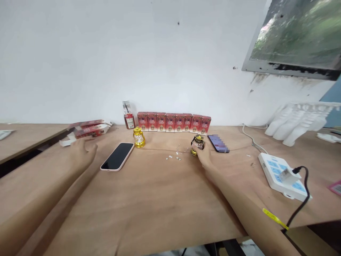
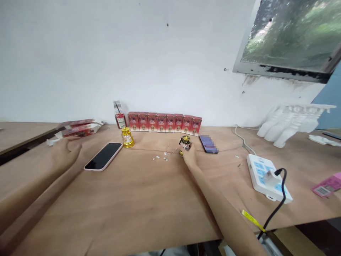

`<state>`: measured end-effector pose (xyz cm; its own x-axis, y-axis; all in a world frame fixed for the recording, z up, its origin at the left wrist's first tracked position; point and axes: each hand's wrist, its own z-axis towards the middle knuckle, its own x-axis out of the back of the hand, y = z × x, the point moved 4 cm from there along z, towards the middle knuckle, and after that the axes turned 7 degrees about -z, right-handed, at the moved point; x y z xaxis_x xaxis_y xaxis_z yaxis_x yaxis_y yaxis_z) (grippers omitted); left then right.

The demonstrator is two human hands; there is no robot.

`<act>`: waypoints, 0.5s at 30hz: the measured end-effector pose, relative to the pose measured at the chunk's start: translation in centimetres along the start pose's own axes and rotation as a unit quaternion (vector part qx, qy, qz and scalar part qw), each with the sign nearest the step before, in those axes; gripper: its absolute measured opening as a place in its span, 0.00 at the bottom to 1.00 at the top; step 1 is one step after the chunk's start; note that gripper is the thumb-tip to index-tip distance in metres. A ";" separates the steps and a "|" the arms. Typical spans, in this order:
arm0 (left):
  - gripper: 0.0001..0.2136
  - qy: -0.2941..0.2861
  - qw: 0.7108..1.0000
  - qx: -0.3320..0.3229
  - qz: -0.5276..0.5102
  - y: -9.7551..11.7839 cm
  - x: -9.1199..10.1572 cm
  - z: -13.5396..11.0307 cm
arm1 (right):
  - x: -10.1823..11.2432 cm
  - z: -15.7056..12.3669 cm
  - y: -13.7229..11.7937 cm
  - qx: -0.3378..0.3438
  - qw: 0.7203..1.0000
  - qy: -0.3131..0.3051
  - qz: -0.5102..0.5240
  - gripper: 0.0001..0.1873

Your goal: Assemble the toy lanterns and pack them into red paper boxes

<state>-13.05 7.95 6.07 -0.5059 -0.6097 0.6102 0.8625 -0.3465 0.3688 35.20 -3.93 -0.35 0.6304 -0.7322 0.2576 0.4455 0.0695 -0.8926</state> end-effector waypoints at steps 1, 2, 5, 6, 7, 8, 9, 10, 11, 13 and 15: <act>0.16 -0.022 0.998 0.033 0.056 -1.5 0.2 0.7 | -0.2 -0.1 0.3 -0.003 1.000 -0.001 -0.004 0.22; 0.17 -0.043 0.993 0.054 0.098 -2.7 0.4 1.3 | -0.3 -0.2 0.5 -0.005 1.000 -0.002 -0.004 0.22; 0.22 -0.075 0.982 0.082 0.155 -4.7 1.1 2.7 | -0.3 -0.6 0.2 0.010 0.999 0.025 -0.017 0.27; 0.23 -0.082 0.980 0.075 0.166 -5.1 1.3 3.1 | 0.0 -0.7 -0.2 0.027 0.998 0.052 -0.037 0.29; 0.23 -0.092 0.977 0.060 0.185 -5.4 1.4 3.5 | 0.4 -1.0 -0.9 0.052 0.993 0.087 -0.063 0.32; 0.24 -0.102 0.972 0.041 0.206 -5.7 1.5 3.9 | 0.8 -1.4 -1.7 0.086 0.984 0.125 -0.091 0.34; 0.23 -0.109 0.967 0.019 0.229 -6.1 1.5 4.3 | 1.1 -1.8 -2.6 0.129 0.972 0.158 -0.118 0.34; 0.22 -0.114 0.961 -0.003 0.250 -6.4 1.6 4.6 | 1.3 -2.5 -3.5 0.176 0.958 0.180 -0.137 0.34; 0.21 -0.116 0.957 -0.022 0.266 -6.7 1.7 4.9 | 1.3 -3.2 -4.4 0.226 0.944 0.189 -0.151 0.33; 0.20 -0.121 0.953 -0.041 0.273 -7.3 1.9 5.3 | 1.0 -4.9 -5.8 0.325 0.913 0.181 -0.166 0.33; 0.20 -0.132 0.956 -0.042 0.258 -7.4 2.1 5.5 | 0.2 -6.7 -6.6 0.420 0.878 0.155 -0.170 0.34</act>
<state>-20.59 13.15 8.44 0.0109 -0.5174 0.8557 0.9905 -0.1117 -0.0802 28.10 -9.07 3.06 0.2253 -0.9477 0.2263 0.9680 0.1913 -0.1626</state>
